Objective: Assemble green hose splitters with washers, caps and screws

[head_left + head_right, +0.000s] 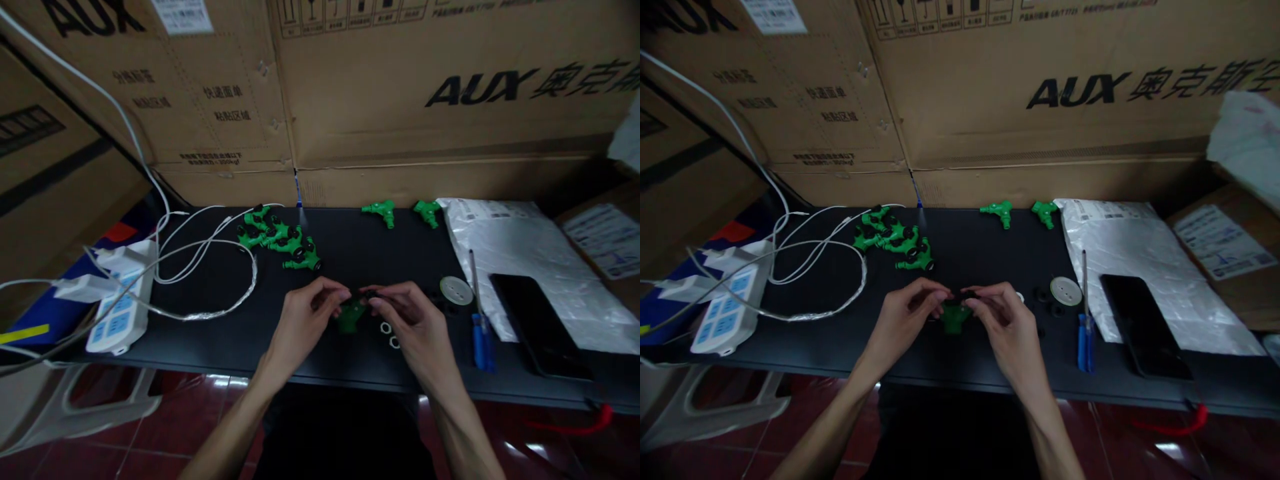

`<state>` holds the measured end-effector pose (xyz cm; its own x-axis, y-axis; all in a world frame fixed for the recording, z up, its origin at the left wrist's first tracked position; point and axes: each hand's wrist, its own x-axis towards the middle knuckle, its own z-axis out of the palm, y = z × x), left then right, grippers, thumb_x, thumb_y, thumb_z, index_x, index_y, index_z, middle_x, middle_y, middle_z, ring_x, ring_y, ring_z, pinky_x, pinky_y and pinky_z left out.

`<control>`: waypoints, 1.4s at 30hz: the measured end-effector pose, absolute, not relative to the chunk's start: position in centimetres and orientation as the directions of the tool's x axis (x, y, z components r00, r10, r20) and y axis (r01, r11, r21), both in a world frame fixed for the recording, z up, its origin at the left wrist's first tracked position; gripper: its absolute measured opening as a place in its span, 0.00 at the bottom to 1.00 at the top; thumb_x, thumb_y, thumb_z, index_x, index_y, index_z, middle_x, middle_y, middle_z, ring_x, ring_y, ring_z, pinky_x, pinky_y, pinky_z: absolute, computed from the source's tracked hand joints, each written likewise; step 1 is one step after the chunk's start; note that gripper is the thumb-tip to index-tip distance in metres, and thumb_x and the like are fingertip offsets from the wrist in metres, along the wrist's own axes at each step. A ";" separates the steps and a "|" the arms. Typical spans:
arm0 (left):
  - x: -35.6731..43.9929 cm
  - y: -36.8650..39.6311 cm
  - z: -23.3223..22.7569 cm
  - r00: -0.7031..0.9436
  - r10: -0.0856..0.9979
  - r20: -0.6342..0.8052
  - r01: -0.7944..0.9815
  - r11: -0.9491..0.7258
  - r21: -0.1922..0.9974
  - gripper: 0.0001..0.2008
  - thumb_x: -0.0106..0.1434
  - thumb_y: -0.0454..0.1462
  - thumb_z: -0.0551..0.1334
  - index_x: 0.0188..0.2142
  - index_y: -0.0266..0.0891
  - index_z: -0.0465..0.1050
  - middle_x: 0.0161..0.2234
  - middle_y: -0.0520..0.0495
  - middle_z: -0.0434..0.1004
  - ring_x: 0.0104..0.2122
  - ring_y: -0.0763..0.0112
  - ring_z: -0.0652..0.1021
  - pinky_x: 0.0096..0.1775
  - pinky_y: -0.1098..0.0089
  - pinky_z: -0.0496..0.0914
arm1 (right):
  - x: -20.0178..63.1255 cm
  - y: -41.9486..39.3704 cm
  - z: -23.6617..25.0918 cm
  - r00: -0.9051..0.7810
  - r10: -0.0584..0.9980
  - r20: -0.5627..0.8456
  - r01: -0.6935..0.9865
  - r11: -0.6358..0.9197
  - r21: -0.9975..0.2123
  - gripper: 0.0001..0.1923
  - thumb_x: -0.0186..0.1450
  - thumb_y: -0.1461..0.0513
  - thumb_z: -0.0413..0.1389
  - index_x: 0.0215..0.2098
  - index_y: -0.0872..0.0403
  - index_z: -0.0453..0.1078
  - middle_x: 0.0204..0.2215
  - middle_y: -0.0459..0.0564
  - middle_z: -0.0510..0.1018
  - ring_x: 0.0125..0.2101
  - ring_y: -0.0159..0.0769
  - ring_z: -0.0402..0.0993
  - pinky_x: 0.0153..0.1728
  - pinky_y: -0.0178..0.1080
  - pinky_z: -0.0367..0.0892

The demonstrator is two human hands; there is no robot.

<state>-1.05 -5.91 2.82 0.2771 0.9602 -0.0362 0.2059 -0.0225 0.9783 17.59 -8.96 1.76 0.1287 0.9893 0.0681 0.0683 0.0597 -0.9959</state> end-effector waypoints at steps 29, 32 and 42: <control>0.3 -7.8 -0.5 0.360 0.931 0.067 0.480 -0.246 0.842 0.20 0.64 0.42 0.69 0.55 0.41 0.75 0.54 0.45 0.77 0.46 0.61 0.82 0.53 0.56 0.77 | 19.7 -7.8 0.0 -0.153 0.955 0.255 0.549 0.296 -0.782 0.10 0.69 0.60 0.58 0.44 0.49 0.82 0.43 0.52 0.82 0.43 0.40 0.81 0.45 0.42 0.77; 0.3 -7.7 -0.5 0.353 0.934 0.049 0.496 -0.231 0.837 0.20 0.64 0.43 0.69 0.54 0.41 0.75 0.53 0.45 0.77 0.45 0.61 0.82 0.53 0.57 0.77 | 19.5 -7.6 0.0 -0.274 0.933 0.233 0.570 0.353 -0.741 0.14 0.71 0.62 0.54 0.47 0.49 0.81 0.44 0.53 0.80 0.42 0.37 0.81 0.42 0.38 0.78; 0.2 -7.5 0.0 0.361 0.932 0.020 0.487 -0.207 0.848 0.18 0.65 0.42 0.68 0.54 0.41 0.76 0.53 0.46 0.77 0.44 0.62 0.82 0.54 0.57 0.76 | 21.2 -6.3 3.6 -0.553 0.831 0.057 0.638 0.467 -0.613 0.35 0.60 0.76 0.46 0.59 0.43 0.74 0.49 0.47 0.79 0.43 0.35 0.80 0.43 0.36 0.76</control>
<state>0.16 -7.52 0.02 0.3614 0.9322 0.0204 0.4871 -0.2074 0.8484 21.16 -6.30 3.63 -0.5531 0.8312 0.0570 0.6381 0.4666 -0.6125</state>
